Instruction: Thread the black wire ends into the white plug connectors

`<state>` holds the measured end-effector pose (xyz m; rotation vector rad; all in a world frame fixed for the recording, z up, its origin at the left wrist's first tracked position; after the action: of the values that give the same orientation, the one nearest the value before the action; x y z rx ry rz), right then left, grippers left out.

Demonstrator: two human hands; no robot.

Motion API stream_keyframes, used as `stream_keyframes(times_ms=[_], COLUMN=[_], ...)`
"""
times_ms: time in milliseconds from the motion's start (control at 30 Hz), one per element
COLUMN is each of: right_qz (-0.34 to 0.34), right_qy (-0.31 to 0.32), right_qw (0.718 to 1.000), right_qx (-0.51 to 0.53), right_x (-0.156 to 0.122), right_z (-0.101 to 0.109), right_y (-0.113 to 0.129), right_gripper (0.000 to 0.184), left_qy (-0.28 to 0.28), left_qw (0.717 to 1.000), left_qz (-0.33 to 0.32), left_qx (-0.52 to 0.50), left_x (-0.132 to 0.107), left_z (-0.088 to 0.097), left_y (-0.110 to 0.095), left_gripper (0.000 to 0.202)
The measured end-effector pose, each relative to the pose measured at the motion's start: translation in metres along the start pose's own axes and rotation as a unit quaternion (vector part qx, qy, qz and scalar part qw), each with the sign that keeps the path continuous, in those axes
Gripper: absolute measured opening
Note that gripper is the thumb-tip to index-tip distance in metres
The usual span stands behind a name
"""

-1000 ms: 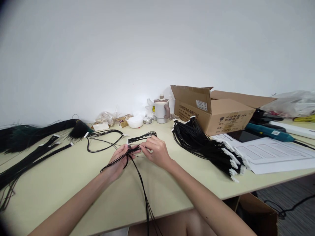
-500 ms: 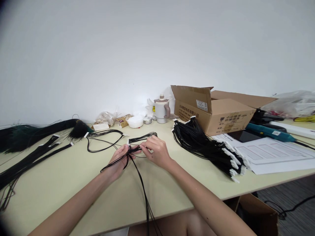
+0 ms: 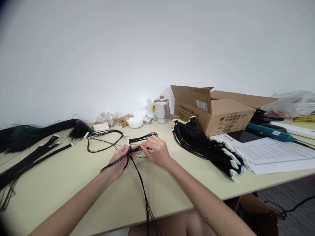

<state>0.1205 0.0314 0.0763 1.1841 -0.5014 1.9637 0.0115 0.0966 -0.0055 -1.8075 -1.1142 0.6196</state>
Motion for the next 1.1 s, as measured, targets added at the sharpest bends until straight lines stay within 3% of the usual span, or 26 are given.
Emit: stream_keyframes(times_ms=[1100], right_qz=[0.024], right_qy=[0.021], right_qw=[0.999], right_qx=[0.014], right_x=[-0.0003], right_z=[-0.0018], right_y=[0.0024], right_gripper=[0.01], left_qy=[-0.001], left_qw=[1.0], left_qz=[-0.002], left_qx=[0.019], left_x=[0.0022], left_z=[0.0026], left_y=[0.0008], left_gripper=[0.032])
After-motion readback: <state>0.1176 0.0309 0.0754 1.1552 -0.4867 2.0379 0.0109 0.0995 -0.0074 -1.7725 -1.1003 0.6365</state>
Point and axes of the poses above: each hand's wrist, its own x-axis towards the middle knuckle, its own z-axis out of the back of the hand, y = z × x, the point moved 9 cm from there along x, towards the middle knuckle, and after that the axes turned 4 degrees about -x, right-handed, at the moved point
